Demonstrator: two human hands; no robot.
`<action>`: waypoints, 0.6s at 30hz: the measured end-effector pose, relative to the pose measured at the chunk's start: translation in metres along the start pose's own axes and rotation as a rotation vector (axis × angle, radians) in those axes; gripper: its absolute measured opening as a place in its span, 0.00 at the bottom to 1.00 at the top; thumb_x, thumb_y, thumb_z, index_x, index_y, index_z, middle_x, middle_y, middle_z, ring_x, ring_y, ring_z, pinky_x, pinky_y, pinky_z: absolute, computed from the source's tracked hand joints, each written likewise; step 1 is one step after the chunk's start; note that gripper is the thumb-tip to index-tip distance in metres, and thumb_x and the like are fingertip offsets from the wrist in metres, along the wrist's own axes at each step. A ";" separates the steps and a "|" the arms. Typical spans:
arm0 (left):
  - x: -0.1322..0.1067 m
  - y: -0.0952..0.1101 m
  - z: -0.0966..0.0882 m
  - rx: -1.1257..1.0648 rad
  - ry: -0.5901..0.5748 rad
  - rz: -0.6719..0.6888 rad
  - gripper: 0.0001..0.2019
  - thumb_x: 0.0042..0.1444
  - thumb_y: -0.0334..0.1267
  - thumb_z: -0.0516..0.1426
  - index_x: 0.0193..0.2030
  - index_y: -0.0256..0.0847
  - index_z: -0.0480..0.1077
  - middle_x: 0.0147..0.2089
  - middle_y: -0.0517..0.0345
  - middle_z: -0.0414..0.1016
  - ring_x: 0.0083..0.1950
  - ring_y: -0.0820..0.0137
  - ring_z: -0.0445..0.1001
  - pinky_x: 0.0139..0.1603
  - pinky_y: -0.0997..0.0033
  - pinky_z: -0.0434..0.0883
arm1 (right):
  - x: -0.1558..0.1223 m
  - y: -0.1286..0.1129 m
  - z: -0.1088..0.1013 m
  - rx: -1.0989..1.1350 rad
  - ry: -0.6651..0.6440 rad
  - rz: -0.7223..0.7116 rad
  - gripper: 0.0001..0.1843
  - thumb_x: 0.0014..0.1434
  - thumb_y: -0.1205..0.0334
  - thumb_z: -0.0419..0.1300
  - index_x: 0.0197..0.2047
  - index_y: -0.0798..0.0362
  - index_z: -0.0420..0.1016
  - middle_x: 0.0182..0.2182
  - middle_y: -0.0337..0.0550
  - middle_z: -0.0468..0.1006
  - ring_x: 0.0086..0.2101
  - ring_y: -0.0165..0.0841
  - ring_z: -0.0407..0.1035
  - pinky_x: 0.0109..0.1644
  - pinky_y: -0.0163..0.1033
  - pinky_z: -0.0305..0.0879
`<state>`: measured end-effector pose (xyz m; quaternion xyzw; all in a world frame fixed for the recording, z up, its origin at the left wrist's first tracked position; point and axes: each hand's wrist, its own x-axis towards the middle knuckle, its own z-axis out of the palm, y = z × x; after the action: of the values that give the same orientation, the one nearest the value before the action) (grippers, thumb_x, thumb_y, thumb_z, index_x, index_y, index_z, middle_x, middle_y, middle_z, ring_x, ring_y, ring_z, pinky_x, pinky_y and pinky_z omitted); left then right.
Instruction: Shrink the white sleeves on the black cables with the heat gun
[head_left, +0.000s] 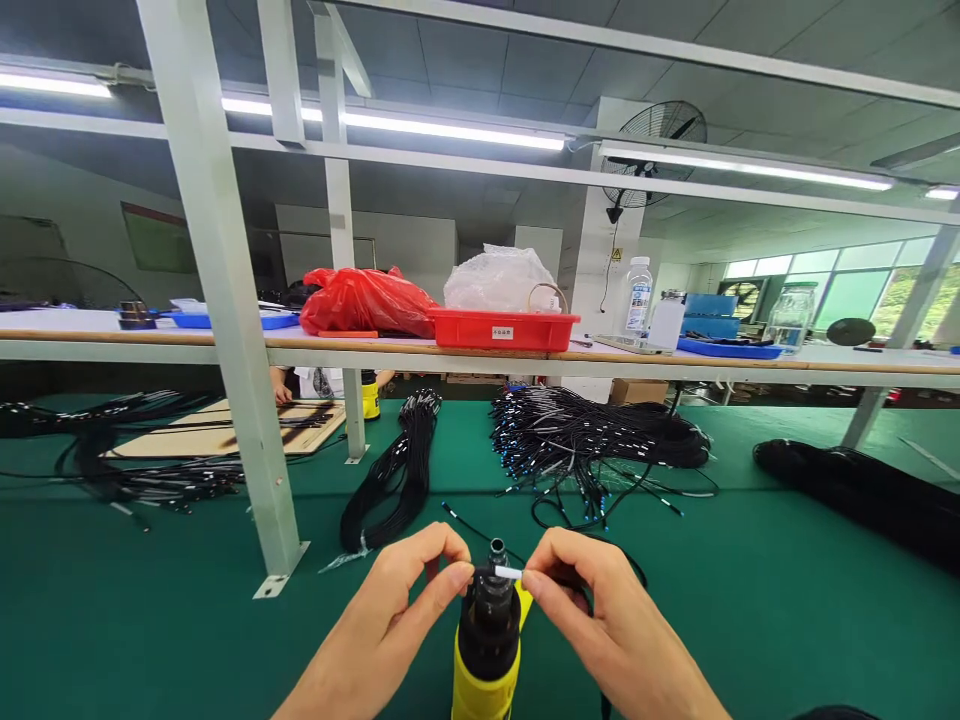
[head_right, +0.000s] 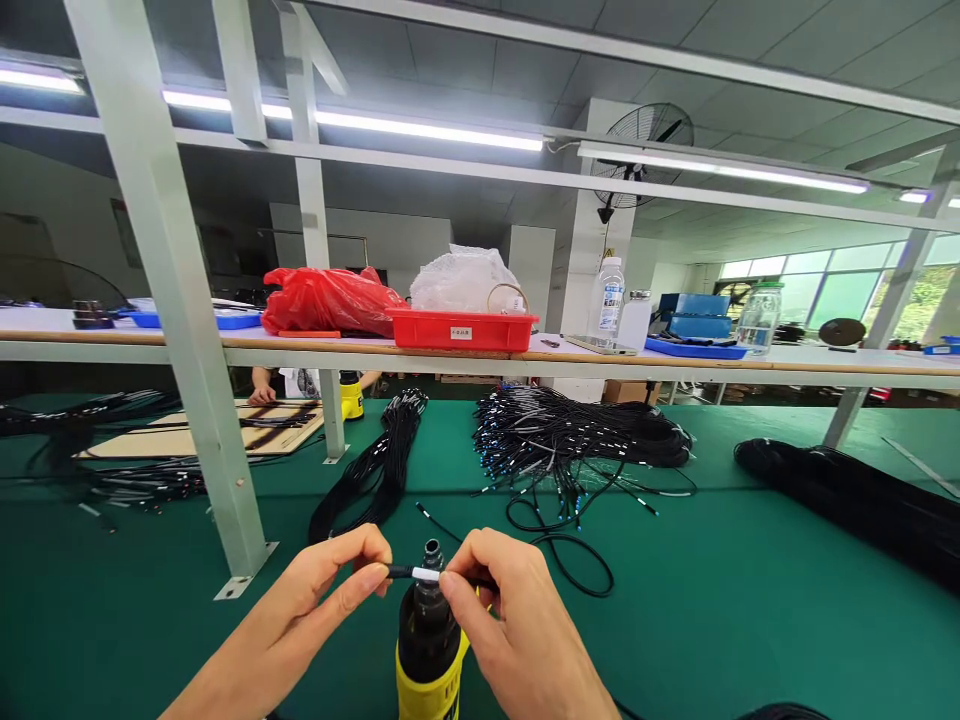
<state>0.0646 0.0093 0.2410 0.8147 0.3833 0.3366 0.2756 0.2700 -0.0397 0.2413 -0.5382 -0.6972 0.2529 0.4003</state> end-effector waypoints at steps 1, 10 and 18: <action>-0.001 0.001 -0.001 0.005 0.011 0.016 0.16 0.64 0.50 0.47 0.33 0.44 0.65 0.31 0.62 0.64 0.32 0.71 0.62 0.30 0.75 0.63 | 0.000 0.000 0.000 0.001 -0.002 -0.001 0.13 0.64 0.57 0.51 0.30 0.53 0.66 0.25 0.35 0.65 0.27 0.28 0.57 0.28 0.34 0.50; 0.006 0.004 -0.005 0.019 -0.005 -0.024 0.17 0.64 0.50 0.46 0.32 0.42 0.66 0.31 0.62 0.66 0.34 0.69 0.63 0.33 0.73 0.62 | 0.004 0.000 0.000 0.097 0.028 -0.028 0.11 0.64 0.59 0.52 0.31 0.53 0.68 0.25 0.34 0.65 0.27 0.27 0.57 0.30 0.33 0.53; 0.015 0.003 0.001 -0.168 0.027 -0.120 0.18 0.63 0.53 0.48 0.31 0.42 0.65 0.26 0.65 0.64 0.30 0.72 0.62 0.30 0.73 0.58 | 0.015 -0.003 -0.004 0.061 0.054 -0.037 0.12 0.63 0.60 0.52 0.28 0.53 0.64 0.24 0.34 0.63 0.26 0.27 0.54 0.28 0.33 0.50</action>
<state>0.0731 0.0196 0.2474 0.7596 0.4058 0.3614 0.3573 0.2707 -0.0268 0.2500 -0.5194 -0.6881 0.2518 0.4397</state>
